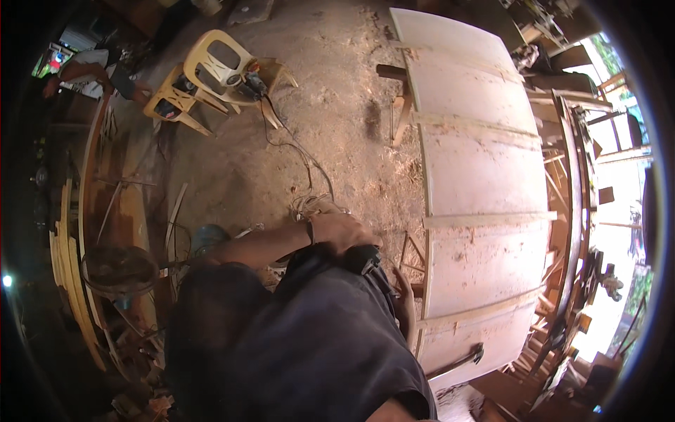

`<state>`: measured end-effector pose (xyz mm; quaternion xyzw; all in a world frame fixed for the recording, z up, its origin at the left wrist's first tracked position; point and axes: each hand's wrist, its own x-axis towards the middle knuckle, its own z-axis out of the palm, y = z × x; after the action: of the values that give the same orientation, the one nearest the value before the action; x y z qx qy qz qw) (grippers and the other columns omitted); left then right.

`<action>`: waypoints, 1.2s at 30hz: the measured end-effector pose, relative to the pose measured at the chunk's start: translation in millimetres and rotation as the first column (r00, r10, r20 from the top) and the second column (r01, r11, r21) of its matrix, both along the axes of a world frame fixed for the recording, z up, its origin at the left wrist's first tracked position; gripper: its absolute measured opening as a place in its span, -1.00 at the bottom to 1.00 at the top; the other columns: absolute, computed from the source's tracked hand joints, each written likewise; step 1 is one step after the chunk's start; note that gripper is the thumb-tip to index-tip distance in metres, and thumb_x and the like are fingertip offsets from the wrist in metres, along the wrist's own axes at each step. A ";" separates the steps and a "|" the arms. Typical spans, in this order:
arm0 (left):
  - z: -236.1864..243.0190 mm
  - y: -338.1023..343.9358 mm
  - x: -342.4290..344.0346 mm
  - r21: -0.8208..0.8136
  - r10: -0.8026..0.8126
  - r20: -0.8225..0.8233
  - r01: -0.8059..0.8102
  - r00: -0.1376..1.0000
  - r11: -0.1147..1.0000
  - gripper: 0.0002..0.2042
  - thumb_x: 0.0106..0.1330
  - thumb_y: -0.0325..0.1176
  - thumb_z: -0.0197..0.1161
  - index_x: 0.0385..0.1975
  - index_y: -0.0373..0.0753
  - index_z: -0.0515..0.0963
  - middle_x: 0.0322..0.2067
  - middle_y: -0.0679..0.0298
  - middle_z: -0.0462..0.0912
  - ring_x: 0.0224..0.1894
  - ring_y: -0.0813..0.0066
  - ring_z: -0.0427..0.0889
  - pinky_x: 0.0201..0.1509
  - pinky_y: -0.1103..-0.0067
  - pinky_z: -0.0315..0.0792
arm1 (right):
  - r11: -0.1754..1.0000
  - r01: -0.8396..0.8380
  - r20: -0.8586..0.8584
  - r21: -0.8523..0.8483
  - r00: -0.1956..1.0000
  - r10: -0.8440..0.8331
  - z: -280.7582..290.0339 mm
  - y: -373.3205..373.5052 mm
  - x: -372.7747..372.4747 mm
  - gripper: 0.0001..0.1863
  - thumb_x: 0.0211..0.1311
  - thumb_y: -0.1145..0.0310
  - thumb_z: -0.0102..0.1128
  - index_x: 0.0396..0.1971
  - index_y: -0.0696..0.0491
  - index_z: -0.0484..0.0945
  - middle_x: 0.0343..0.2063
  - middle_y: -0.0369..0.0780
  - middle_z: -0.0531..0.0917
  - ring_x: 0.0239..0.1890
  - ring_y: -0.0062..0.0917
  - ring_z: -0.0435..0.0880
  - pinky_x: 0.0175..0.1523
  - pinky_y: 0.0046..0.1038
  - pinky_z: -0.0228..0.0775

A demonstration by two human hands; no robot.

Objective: Fitting and securing wooden slats onto a larger curved panel using a hammer and a handheld router.

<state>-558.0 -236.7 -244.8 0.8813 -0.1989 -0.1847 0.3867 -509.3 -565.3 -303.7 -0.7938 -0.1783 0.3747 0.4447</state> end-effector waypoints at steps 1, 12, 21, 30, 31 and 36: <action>2.5 16.7 2.3 -0.002 0.015 0.005 -0.015 1.000 1.000 -0.29 -0.13 -0.33 0.42 0.17 -0.10 0.39 -0.11 0.12 0.61 0.03 0.10 0.59 0.15 0.32 0.44 | 0.989 -0.144 -0.019 0.014 0.989 0.145 -6.1 21.5 11.7 -0.42 0.07 0.47 0.31 0.18 0.01 0.47 0.01 -0.16 0.62 0.18 -0.40 0.51 0.23 -0.41 0.33; 26.7 206.1 1.1 0.294 0.359 0.126 -0.381 0.925 0.877 -0.20 -0.18 -0.06 0.53 0.18 0.01 0.36 -0.05 0.16 0.57 0.04 0.18 0.59 0.08 0.32 0.49 | 0.958 0.089 0.243 -0.273 0.970 -0.021 -45.8 135.8 114.2 -0.67 0.24 0.30 0.22 -0.60 0.20 0.43 -0.72 -0.21 0.35 -0.58 -0.62 0.27 -0.50 -0.36 0.13; 4.4 324.6 16.4 0.324 0.583 -0.031 -0.544 0.812 0.774 -0.15 -0.23 -0.10 0.55 0.19 -0.09 0.34 -0.01 0.13 0.56 0.05 0.10 0.55 0.13 0.32 0.43 | 0.944 -0.122 0.306 -0.307 0.927 0.219 -107.8 246.1 221.4 -0.45 0.22 -0.03 0.22 -0.64 0.20 0.45 -0.73 -0.07 0.42 -0.66 -0.40 0.38 -0.50 -0.26 0.20; -12.9 439.2 54.6 0.253 0.684 -0.212 -0.637 0.698 0.728 -0.14 -0.21 -0.19 0.54 0.22 -0.14 0.30 0.06 0.05 0.52 0.11 0.07 0.52 0.21 0.33 0.41 | 0.865 -0.308 0.266 -0.397 0.863 0.430 -136.2 448.1 326.7 -0.67 0.05 0.16 0.40 -0.36 0.10 0.58 -0.38 -0.03 0.65 -0.29 -0.15 0.66 -0.23 -0.20 0.48; -6.1 460.2 68.8 0.285 0.706 -0.218 -0.648 0.674 0.706 -0.14 -0.21 -0.21 0.54 0.22 -0.14 0.29 0.08 0.05 0.52 0.11 0.07 0.53 0.21 0.33 0.41 | 0.883 -0.337 0.249 -0.326 0.871 0.424 -137.5 467.8 340.1 -0.62 0.01 0.16 0.43 -0.26 0.10 0.59 -0.28 -0.01 0.66 -0.23 -0.15 0.67 -0.17 -0.22 0.51; -49.2 553.0 91.9 0.349 0.683 -0.204 -0.600 0.701 0.720 -0.12 -0.22 -0.23 0.54 0.24 -0.09 0.27 0.08 0.09 0.51 0.13 0.09 0.51 0.24 0.31 0.38 | 0.891 -0.377 0.110 -0.252 0.904 0.414 -142.8 532.3 353.1 -0.47 -0.05 0.16 0.47 -0.03 0.02 0.57 -0.08 -0.02 0.62 -0.05 -0.20 0.64 -0.01 -0.24 0.50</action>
<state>-466.1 316.3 -294.0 0.8949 0.2141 -0.2009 0.3362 -156.2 -33.0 -446.5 -0.8134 -0.3282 0.4099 0.2503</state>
